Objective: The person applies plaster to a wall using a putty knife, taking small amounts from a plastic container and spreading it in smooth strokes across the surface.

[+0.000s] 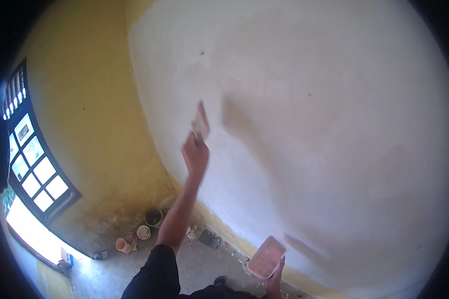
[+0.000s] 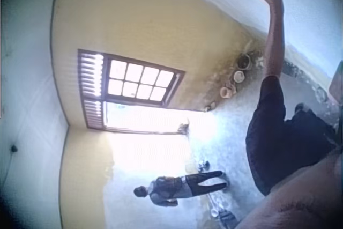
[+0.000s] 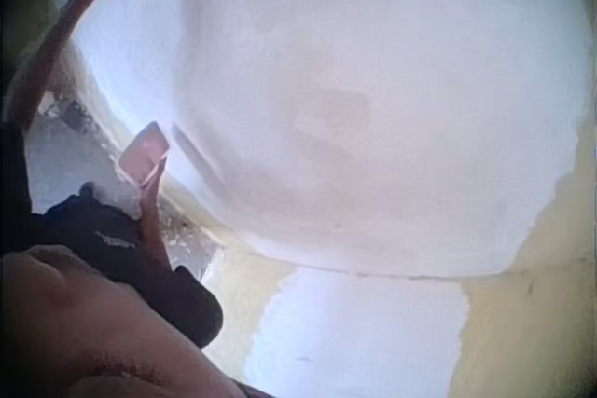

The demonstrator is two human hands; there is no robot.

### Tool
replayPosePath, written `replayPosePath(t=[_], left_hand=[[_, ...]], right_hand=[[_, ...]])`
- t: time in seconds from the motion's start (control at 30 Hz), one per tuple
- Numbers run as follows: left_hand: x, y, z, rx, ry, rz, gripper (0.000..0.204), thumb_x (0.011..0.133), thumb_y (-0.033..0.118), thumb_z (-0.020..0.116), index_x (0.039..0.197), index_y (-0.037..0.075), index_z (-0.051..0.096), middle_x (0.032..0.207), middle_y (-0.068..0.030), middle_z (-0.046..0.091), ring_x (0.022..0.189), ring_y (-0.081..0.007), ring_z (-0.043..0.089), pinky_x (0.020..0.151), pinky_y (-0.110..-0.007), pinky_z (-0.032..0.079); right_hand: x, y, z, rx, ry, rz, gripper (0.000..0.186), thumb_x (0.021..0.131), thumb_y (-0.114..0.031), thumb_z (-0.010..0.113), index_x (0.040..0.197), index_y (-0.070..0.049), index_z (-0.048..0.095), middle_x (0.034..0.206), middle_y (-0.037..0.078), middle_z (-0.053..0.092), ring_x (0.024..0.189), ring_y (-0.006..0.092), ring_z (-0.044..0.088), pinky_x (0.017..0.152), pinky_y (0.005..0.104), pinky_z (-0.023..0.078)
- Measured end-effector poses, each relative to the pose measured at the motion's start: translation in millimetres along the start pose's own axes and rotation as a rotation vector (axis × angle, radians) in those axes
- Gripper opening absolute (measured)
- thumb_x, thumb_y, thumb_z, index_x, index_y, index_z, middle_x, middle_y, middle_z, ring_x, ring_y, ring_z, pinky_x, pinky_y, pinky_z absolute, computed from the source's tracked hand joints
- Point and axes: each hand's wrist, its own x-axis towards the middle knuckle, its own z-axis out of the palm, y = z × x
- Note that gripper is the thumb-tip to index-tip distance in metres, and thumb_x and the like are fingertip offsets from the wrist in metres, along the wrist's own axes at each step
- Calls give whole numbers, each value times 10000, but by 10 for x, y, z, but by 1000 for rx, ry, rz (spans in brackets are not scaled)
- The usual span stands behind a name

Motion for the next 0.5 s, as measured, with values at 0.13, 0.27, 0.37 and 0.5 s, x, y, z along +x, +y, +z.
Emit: replayPosePath(t=[0.13, 0.27, 0.37, 0.5], left_hand=[[428, -320, -26, 71, -45, -175, 168, 868, 81, 526, 827, -57, 613, 751, -270, 628, 723, -429, 634, 647, -457, 471], [707, -98, 302, 47, -72, -100, 155, 863, 60, 504, 802, -47, 598, 729, -276, 614, 734, -460, 619, 652, -486, 463], [234, 481, 482, 4, -170, -3, 161, 861, 17, 489, 887, -37, 638, 802, -289, 630, 788, -475, 616, 707, -507, 473], [-417, 1115, 289, -91, -369, 62, 383, 882, -39, 504, 1246, 6, 616, 938, -270, 671, 861, -404, 668, 721, -401, 520]], right_hand=[[-441, 71, -210, 61, 90, 117, 588, 1012, -532, 308, 1422, -122, 407, 1348, 84, 530, 1222, 261, 544, 1035, 488, 455], [-226, -120, -149, -34, 55, 40, 585, 1014, -528, 296, 1415, -119, 414, 1336, 84, 535, 1218, 262, 546, 1021, 486, 465], [-160, 61, -34, -133, 52, -60, 589, 1015, -531, 286, 1410, -115, 419, 1319, 84, 543, 1212, 264, 550, 1009, 489, 472], [-1, 201, -266, -104, 75, -36, 592, 1015, -533, 288, 1403, -106, 423, 1292, 93, 551, 1207, 266, 550, 1017, 485, 467]])
